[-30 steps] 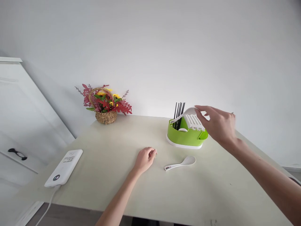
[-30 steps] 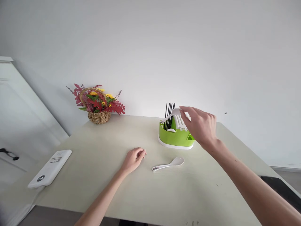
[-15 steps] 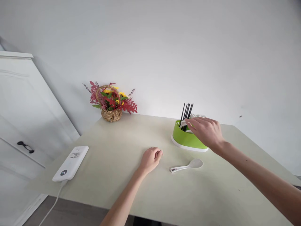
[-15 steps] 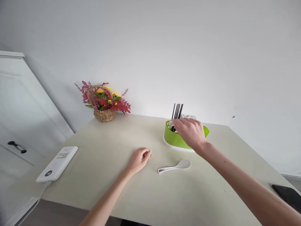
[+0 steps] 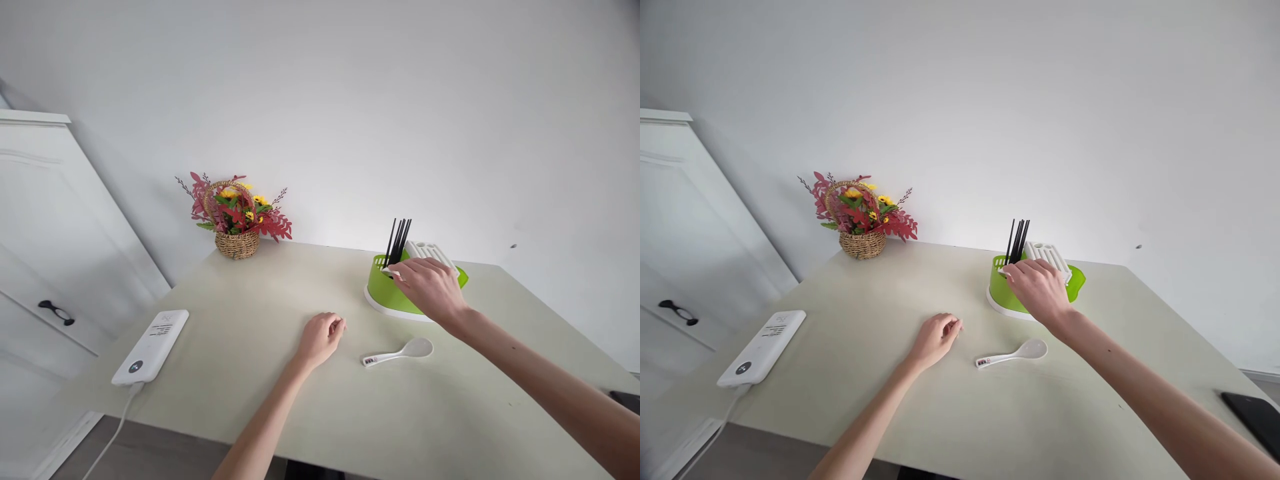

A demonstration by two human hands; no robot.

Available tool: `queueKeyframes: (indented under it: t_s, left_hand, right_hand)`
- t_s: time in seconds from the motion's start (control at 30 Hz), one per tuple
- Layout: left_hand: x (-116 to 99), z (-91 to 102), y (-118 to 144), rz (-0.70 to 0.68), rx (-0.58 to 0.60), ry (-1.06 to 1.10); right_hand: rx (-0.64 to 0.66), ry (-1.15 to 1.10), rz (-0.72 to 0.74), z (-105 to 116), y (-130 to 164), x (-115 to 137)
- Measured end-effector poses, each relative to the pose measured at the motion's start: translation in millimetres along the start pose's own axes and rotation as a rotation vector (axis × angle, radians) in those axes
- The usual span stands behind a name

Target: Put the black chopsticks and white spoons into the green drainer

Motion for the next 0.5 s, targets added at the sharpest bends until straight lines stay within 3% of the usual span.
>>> queueKeyframes:
  t_s: [0.33, 0.5]
  left_hand:
    - [-1, 1.7, 0, 0.008, 0.002, 0.005]
    - [0, 2.0, 0, 0.013, 0.008, 0.001]
  right_hand:
    - [0.063, -0.007, 0.024, -11, 2, 3]
    - [0.003, -0.035, 0.033, 6, 9, 2]
Point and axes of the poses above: each hand's wrist, its own y-axis away from the middle knuckle, its own z-axis out of the back of the hand, x = y × z, the point moved 6 cm from there along -y, towards the middle knuckle, and after that the axes turned 3 degrees about -y, right-handed, at the moved point
